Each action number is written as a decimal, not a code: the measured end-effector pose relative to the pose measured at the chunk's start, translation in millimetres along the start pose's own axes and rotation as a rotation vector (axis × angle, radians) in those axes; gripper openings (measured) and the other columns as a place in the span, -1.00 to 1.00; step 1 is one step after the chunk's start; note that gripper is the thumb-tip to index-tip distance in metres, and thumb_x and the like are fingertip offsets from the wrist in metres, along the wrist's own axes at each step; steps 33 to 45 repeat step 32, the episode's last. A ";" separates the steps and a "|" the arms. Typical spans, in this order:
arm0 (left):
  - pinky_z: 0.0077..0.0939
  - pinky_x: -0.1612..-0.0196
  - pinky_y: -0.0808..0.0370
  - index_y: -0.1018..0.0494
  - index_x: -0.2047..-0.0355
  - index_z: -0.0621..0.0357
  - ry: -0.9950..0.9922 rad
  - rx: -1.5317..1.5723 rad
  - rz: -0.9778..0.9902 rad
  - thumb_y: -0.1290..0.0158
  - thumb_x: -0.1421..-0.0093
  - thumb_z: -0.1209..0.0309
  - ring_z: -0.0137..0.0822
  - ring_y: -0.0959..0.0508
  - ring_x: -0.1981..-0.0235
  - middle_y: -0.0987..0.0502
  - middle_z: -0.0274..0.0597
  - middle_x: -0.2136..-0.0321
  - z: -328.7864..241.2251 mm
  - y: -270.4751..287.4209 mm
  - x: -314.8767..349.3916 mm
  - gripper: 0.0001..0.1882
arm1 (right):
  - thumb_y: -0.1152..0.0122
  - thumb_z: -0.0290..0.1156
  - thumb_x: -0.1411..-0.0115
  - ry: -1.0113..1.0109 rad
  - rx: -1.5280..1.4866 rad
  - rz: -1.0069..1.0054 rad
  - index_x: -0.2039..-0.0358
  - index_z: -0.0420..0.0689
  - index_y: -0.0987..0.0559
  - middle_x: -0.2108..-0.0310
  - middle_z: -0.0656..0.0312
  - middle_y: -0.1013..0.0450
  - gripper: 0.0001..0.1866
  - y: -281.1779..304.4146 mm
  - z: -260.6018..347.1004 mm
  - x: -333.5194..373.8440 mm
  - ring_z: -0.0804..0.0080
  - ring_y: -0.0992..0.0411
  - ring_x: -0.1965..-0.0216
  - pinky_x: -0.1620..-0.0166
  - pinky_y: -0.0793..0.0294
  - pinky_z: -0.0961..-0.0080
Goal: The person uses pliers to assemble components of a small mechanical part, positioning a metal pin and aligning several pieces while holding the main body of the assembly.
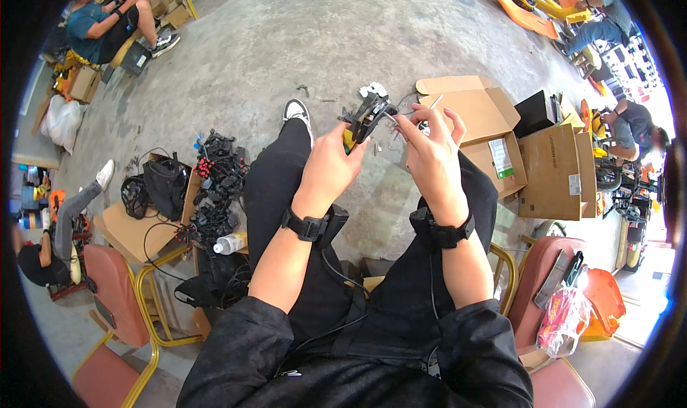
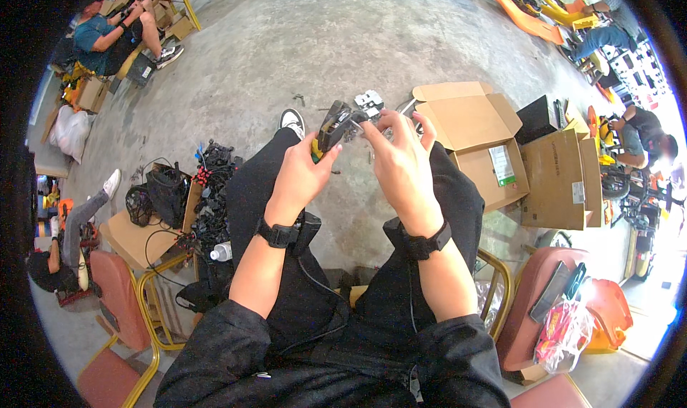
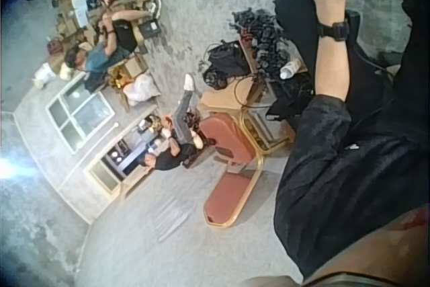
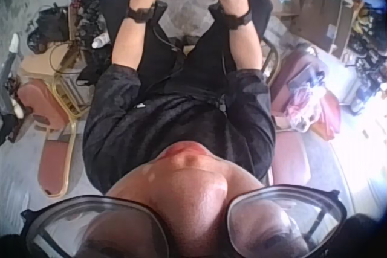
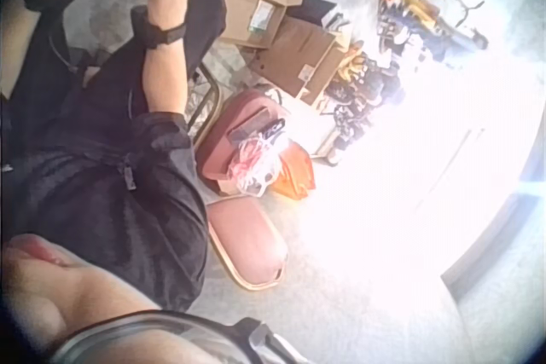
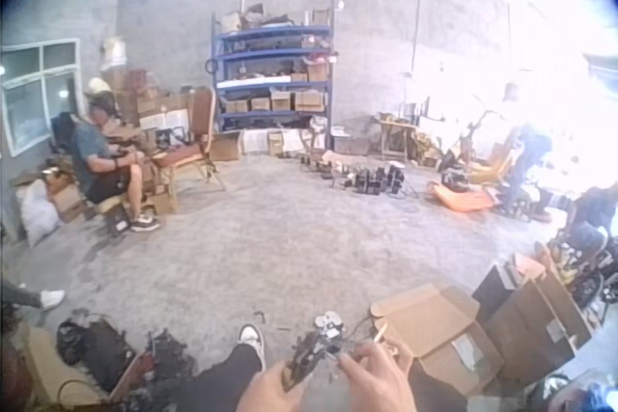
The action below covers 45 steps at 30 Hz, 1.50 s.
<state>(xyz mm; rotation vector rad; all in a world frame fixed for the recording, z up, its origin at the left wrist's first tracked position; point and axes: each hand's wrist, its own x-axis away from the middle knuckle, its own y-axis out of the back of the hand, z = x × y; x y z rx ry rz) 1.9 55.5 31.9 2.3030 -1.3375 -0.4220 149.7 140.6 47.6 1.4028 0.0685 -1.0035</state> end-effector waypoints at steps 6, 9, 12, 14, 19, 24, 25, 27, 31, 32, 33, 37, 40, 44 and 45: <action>-0.34 0.42 -0.42 -0.43 0.27 0.40 0.044 -0.074 0.037 -0.09 -0.13 0.29 -0.02 -0.56 0.52 -0.49 0.14 0.60 4.7 -2.5 -0.9 -0.66 | -0.18 -0.57 0.02 0.011 -0.125 -0.048 0.35 -0.16 -0.52 0.38 0.19 -0.40 -0.83 -7.4 -2.6 -1.7 0.27 -0.40 0.15 -0.11 -0.26 0.19; -0.34 0.42 -0.43 -0.43 0.26 0.39 0.040 -0.037 0.021 -0.09 -0.13 0.29 -0.04 -0.58 0.50 -0.50 0.12 0.60 4.2 -1.1 -0.3 -0.66 | -0.20 -0.56 0.04 0.036 -0.146 -0.068 0.38 -0.18 -0.51 0.41 0.17 -0.39 -0.84 -6.0 -1.2 -4.6 0.24 -0.42 0.18 -0.07 -0.36 0.21; -0.37 0.41 -0.45 -0.42 0.25 0.38 0.012 -0.091 0.032 -0.10 -0.14 0.30 -0.11 -0.61 0.48 -0.52 0.08 0.58 3.0 1.3 -0.3 -0.66 | -0.22 -0.56 0.04 0.041 -0.158 -0.084 0.39 -0.19 -0.51 0.43 0.16 -0.39 -0.85 -5.9 -2.0 -4.7 0.21 -0.43 0.22 -0.03 -0.41 0.22; -0.36 0.41 -0.44 -0.42 0.26 0.38 -0.016 -0.045 0.013 -0.10 -0.13 0.31 -0.07 -0.60 0.46 -0.52 0.10 0.58 9.6 -2.0 -1.0 -0.68 | -0.23 -0.55 0.04 0.031 -0.189 -0.088 0.39 -0.20 -0.52 0.44 0.16 -0.40 -0.85 -5.8 -1.6 -4.6 0.19 -0.44 0.24 -0.03 -0.41 0.23; -0.32 0.42 -0.43 -0.41 0.29 0.36 -0.074 -0.110 -0.033 -0.09 -0.14 0.33 0.02 -0.57 0.45 -0.51 0.10 0.57 17.2 -5.8 -1.6 -0.71 | -0.19 -0.55 -0.03 -0.226 -0.392 0.000 0.39 -0.22 -0.53 0.40 0.11 -0.44 -0.90 -3.8 2.6 -0.8 0.09 -0.44 0.26 0.12 -0.44 0.34; -0.33 0.43 -0.42 -0.41 0.28 0.34 -0.126 -0.168 -0.073 -0.09 -0.14 0.34 0.01 -0.57 0.45 -0.52 0.07 0.56 15.8 -6.8 -1.4 -0.72 | -0.17 -0.52 -0.07 -0.224 -0.394 -0.017 0.39 -0.22 -0.53 0.42 0.09 -0.45 -0.92 -11.5 -5.0 3.5 0.08 -0.43 0.25 0.18 -0.40 0.30; -0.32 0.43 -0.42 -0.41 0.28 0.34 -0.097 -0.129 -0.049 -0.09 -0.14 0.34 0.01 -0.57 0.46 -0.51 0.08 0.56 16.0 -7.3 -1.9 -0.72 | -0.17 -0.51 -0.08 -0.182 -0.371 -0.040 0.39 -0.22 -0.53 0.43 0.10 -0.44 -0.92 -12.6 -6.4 3.4 0.08 -0.42 0.28 0.19 -0.39 0.29; -0.32 0.43 -0.42 -0.41 0.28 0.34 -0.063 -0.095 -0.035 -0.09 -0.13 0.34 0.01 -0.57 0.46 -0.51 0.08 0.56 17.8 -7.7 -2.0 -0.72 | -0.18 -0.50 -0.08 -0.190 -0.378 0.015 0.39 -0.23 -0.53 0.44 0.09 -0.44 -0.91 -8.3 -2.2 0.5 0.08 -0.41 0.31 0.22 -0.38 0.28; -0.36 0.43 -0.43 -0.42 0.25 0.33 0.033 -0.066 -0.020 -0.11 -0.13 0.32 -0.10 -0.60 0.45 -0.53 0.04 0.58 15.1 -7.7 -2.6 -0.70 | -0.19 -0.48 -0.08 -0.198 -0.416 0.043 0.39 -0.24 -0.52 0.46 0.09 -0.43 -0.89 -8.8 1.5 -2.0 0.11 -0.36 0.38 0.27 -0.33 0.32; -0.38 0.43 -0.44 -0.42 0.24 0.32 0.051 -0.122 -0.010 -0.12 -0.13 0.31 -0.18 -0.62 0.43 -0.54 0.00 0.58 12.6 -6.4 -3.5 -0.69 | -0.19 -0.48 -0.08 -0.195 -0.417 0.046 0.39 -0.24 -0.52 0.46 0.09 -0.43 -0.89 -9.5 1.6 -2.6 0.11 -0.36 0.38 0.27 -0.33 0.32; -0.38 0.43 -0.44 -0.42 0.24 0.32 0.051 -0.122 -0.010 -0.12 -0.13 0.31 -0.18 -0.62 0.43 -0.54 0.00 0.58 12.6 -6.4 -3.5 -0.69 | -0.19 -0.48 -0.08 -0.195 -0.417 0.046 0.39 -0.24 -0.52 0.46 0.09 -0.43 -0.89 -9.5 1.6 -2.6 0.11 -0.36 0.38 0.27 -0.33 0.32; -0.38 0.43 -0.44 -0.42 0.24 0.32 0.051 -0.122 -0.010 -0.12 -0.13 0.31 -0.18 -0.62 0.43 -0.54 0.00 0.58 12.6 -6.4 -3.5 -0.69 | -0.19 -0.48 -0.08 -0.195 -0.417 0.046 0.39 -0.24 -0.52 0.46 0.09 -0.43 -0.89 -9.5 1.6 -2.6 0.11 -0.36 0.38 0.27 -0.33 0.32; -0.38 0.43 -0.44 -0.42 0.24 0.32 0.051 -0.122 -0.010 -0.12 -0.13 0.31 -0.18 -0.62 0.43 -0.54 0.00 0.58 12.6 -6.4 -3.5 -0.69 | -0.19 -0.48 -0.08 -0.195 -0.417 0.046 0.39 -0.24 -0.52 0.46 0.09 -0.43 -0.89 -9.5 1.6 -2.6 0.11 -0.36 0.38 0.27 -0.33 0.32; -0.38 0.43 -0.44 -0.42 0.24 0.32 0.051 -0.122 -0.010 -0.12 -0.13 0.31 -0.18 -0.62 0.43 -0.54 0.00 0.58 12.6 -6.4 -3.5 -0.69 | -0.19 -0.48 -0.08 -0.195 -0.417 0.046 0.39 -0.24 -0.52 0.46 0.09 -0.43 -0.89 -9.5 1.6 -2.6 0.11 -0.36 0.38 0.27 -0.33 0.32; -0.38 0.43 -0.44 -0.42 0.24 0.32 0.051 -0.122 -0.010 -0.12 -0.13 0.31 -0.18 -0.62 0.43 -0.54 0.00 0.58 12.6 -6.4 -3.5 -0.69 | -0.19 -0.48 -0.08 -0.195 -0.417 0.046 0.39 -0.24 -0.52 0.46 0.09 -0.43 -0.89 -9.5 1.6 -2.6 0.11 -0.36 0.38 0.27 -0.33 0.32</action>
